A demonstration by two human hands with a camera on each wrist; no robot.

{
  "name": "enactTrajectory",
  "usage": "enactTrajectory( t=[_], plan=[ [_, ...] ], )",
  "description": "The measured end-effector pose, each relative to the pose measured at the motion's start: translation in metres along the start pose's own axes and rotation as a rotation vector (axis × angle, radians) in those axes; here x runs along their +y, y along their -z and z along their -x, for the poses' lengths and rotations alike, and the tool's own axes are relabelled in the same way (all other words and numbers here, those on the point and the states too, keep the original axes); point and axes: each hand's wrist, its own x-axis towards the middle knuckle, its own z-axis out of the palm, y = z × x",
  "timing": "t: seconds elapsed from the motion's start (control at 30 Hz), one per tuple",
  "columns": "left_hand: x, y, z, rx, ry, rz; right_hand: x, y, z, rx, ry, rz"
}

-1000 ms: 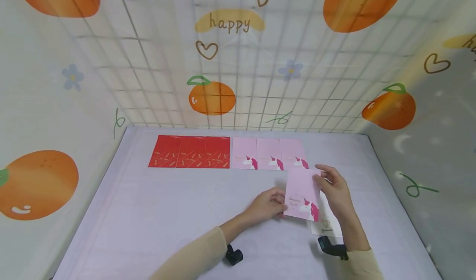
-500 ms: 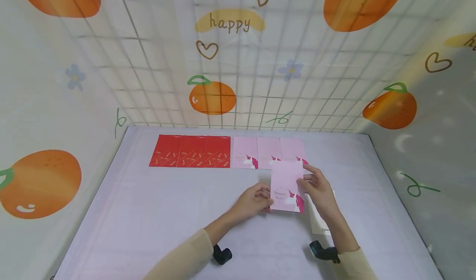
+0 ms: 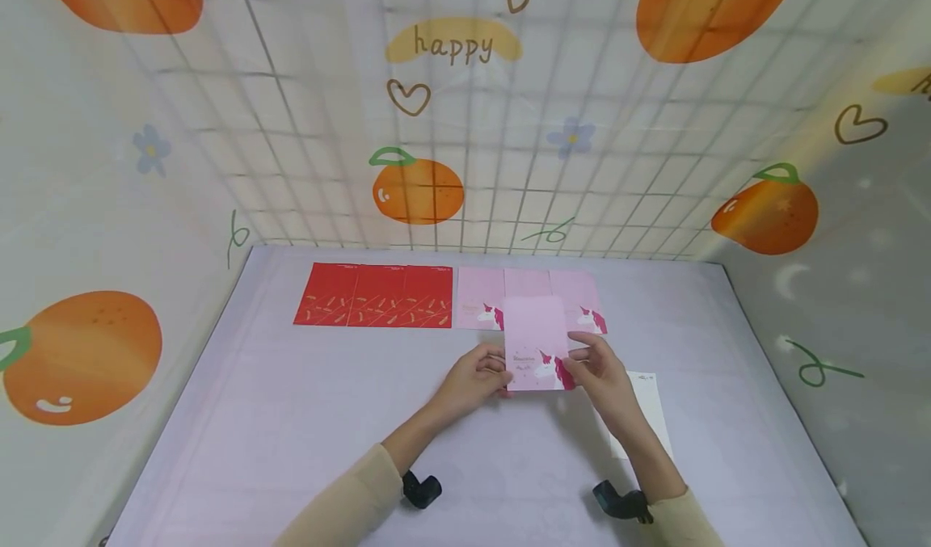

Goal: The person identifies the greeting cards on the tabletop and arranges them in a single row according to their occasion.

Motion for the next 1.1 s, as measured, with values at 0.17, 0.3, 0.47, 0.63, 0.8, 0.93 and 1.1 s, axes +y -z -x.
enactTrajectory(
  t=[0.17, 0.3, 0.47, 0.63, 0.8, 0.93, 1.1],
  plan=[
    [-0.002, 0.005, -0.002, 0.008, -0.002, 0.007, -0.001, -0.004, 0.001, -0.011, 0.005, 0.002],
    [-0.003, 0.008, -0.003, 0.011, -0.002, 0.009, 0.001, -0.006, 0.001, -0.013, 0.006, -0.011],
    [-0.002, 0.009, -0.003, 0.018, 0.001, -0.012, 0.005, -0.008, 0.001, -0.002, 0.018, 0.0],
    [-0.001, 0.008, -0.004, 0.034, -0.002, -0.023, 0.008, -0.009, 0.0, 0.006, 0.036, 0.007],
    [-0.001, 0.008, -0.004, 0.036, -0.004, -0.03, 0.008, -0.009, 0.0, 0.011, 0.034, 0.003],
    [-0.001, 0.007, -0.005, 0.043, -0.015, -0.039, 0.009, -0.008, 0.0, 0.004, 0.04, -0.002],
    [-0.001, 0.004, -0.011, 0.065, -0.02, -0.044, 0.012, -0.004, 0.0, -0.007, 0.066, 0.01]
  ],
)
